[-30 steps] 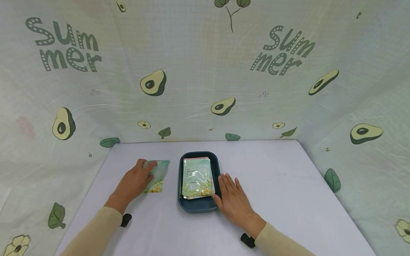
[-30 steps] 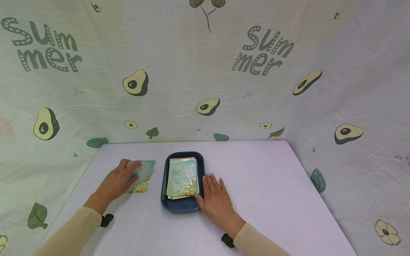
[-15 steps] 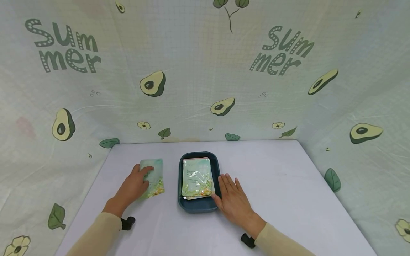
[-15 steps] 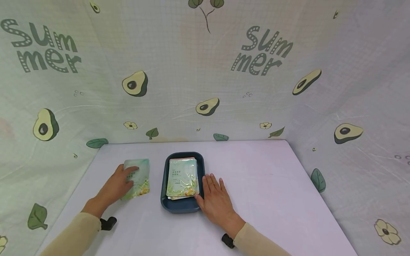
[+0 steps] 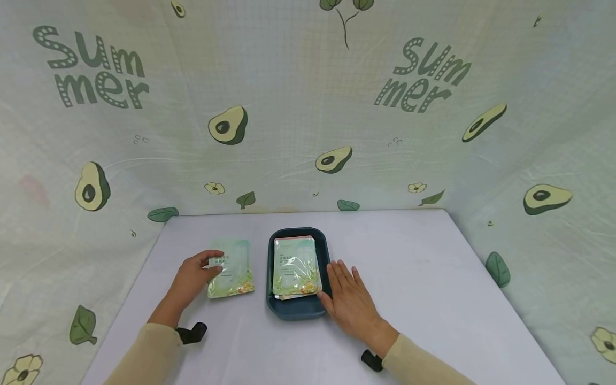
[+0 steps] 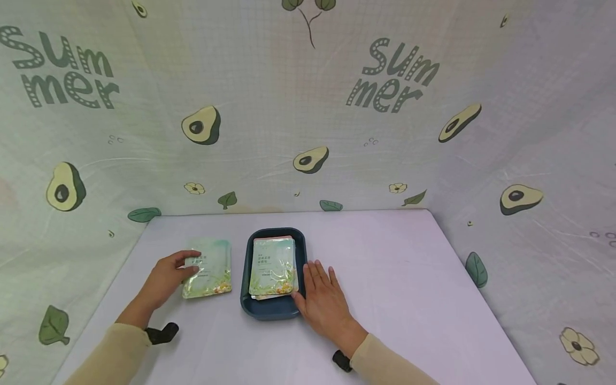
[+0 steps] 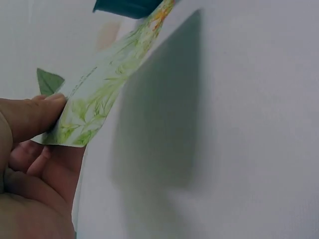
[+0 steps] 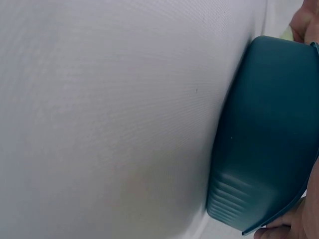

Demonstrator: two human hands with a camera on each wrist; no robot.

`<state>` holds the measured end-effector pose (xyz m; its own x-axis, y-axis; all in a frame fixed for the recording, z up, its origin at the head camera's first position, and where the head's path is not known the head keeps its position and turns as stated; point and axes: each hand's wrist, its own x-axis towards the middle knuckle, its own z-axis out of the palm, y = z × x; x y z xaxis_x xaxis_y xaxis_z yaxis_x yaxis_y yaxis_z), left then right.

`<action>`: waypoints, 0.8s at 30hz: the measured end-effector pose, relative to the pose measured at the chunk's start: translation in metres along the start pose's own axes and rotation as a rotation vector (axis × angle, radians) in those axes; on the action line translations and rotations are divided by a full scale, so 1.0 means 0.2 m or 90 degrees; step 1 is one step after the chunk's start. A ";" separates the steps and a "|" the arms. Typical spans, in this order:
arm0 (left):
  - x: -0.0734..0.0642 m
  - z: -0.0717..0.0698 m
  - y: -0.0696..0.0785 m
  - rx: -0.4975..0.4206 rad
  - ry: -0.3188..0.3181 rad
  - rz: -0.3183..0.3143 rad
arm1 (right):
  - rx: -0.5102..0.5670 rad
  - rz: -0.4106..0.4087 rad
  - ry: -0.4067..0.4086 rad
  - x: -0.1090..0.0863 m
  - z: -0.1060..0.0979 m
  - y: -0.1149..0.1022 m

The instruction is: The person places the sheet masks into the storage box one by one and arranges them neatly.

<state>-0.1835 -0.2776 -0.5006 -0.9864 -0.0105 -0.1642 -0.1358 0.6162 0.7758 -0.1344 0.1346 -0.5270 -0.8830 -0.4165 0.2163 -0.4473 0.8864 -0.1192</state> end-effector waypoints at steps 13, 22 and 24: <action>0.00 -0.02 0.18 -0.188 0.017 -0.039 | 0.001 0.000 0.003 0.01 0.00 0.00; 0.02 0.20 0.39 -0.229 -0.014 -0.044 | 0.001 0.000 0.001 0.00 -0.01 -0.01; 0.04 0.25 0.43 -0.225 -0.025 -0.041 | 0.004 0.000 0.001 0.00 -0.01 -0.01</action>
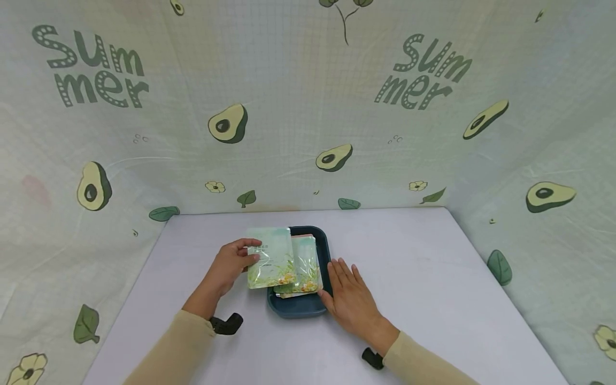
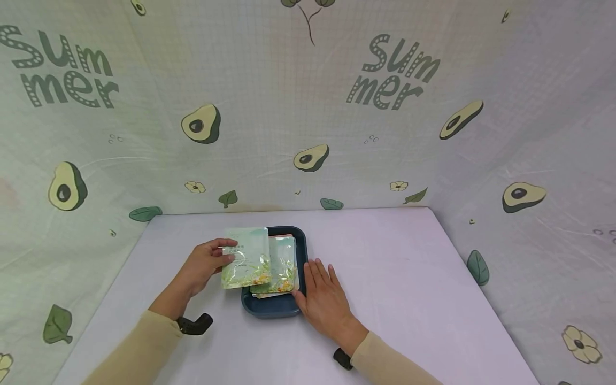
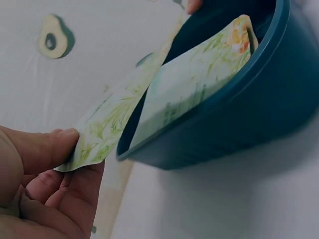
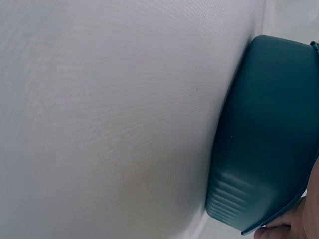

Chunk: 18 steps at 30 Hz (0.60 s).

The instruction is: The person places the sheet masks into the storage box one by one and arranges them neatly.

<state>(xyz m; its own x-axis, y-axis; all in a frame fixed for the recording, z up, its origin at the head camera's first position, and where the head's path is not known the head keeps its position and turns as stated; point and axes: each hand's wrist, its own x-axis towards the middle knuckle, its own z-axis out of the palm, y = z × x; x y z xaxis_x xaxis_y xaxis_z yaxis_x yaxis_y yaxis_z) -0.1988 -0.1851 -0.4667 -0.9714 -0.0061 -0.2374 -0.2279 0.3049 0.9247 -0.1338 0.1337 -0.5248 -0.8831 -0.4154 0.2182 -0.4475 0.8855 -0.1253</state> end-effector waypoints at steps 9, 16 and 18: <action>0.09 0.20 0.04 0.071 -0.029 0.008 | -0.003 -0.004 0.003 0.00 0.00 0.00; 0.11 0.24 0.07 0.146 -0.043 0.018 | 0.005 -0.001 0.006 0.00 0.01 0.00; 0.11 0.24 0.08 0.194 -0.037 0.027 | 0.006 -0.001 0.007 0.00 0.01 0.01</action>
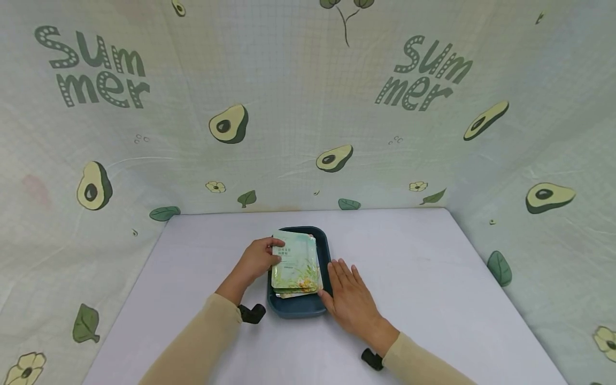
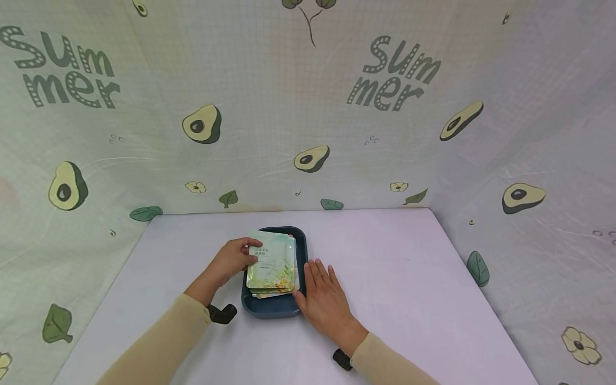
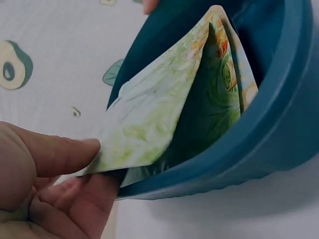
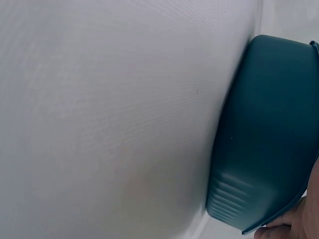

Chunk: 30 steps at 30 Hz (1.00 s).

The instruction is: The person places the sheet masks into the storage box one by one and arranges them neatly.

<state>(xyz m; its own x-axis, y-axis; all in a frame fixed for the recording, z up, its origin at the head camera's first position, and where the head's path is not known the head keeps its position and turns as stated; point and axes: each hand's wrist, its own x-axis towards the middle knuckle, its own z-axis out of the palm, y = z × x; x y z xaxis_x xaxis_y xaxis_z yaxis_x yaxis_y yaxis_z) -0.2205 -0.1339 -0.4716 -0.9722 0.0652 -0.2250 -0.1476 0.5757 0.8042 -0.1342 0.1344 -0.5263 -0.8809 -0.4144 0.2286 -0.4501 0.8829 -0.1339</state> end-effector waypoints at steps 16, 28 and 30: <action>-0.13 -0.02 0.07 0.184 0.074 0.048 | -0.003 0.000 -0.005 0.01 0.00 0.00; -0.32 0.06 -0.28 0.282 0.129 0.088 | 0.027 0.018 -0.019 0.01 -0.02 0.05; -0.37 0.03 -0.35 0.339 0.157 0.084 | 0.038 0.036 -0.019 0.01 -0.03 0.09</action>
